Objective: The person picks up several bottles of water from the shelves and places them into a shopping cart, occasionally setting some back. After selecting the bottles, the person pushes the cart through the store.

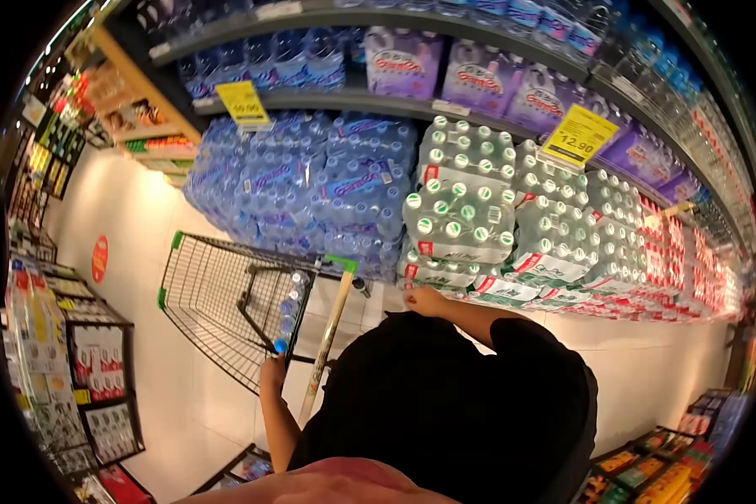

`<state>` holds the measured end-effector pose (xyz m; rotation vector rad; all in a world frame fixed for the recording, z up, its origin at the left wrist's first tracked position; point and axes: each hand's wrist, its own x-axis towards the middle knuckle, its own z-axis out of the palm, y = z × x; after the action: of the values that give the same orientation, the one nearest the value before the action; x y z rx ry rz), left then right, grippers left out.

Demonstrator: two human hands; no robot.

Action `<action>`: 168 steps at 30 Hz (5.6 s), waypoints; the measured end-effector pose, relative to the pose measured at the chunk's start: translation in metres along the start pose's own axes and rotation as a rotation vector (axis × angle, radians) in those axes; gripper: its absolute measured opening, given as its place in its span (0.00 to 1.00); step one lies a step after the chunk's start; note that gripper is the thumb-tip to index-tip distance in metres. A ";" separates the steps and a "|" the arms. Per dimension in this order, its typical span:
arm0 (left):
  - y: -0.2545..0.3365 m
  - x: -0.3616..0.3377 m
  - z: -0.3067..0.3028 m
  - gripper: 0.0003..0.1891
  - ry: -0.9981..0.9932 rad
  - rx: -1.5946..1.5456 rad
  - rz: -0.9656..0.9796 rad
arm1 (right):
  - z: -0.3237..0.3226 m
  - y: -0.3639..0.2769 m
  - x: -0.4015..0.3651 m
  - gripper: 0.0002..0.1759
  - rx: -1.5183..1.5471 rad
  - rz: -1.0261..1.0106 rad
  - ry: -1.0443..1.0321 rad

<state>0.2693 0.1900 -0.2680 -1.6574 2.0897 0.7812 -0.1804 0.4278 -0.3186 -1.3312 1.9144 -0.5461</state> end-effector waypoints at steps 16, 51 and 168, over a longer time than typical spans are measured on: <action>0.068 -0.057 0.046 0.31 0.415 -0.021 -0.145 | -0.387 -0.095 -0.080 0.15 -0.064 -0.611 0.707; 0.199 -0.180 0.097 0.08 1.063 -0.373 -0.216 | -0.826 0.109 -0.111 0.37 -1.066 0.047 1.907; -0.035 -0.066 0.028 0.30 0.659 -0.308 0.063 | -0.036 -0.245 -0.050 0.41 0.205 -0.630 -0.066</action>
<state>0.3183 0.2520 -0.2577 -2.2620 2.5573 0.6574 -0.0470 0.3800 -0.1097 -1.7810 1.3184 -0.9596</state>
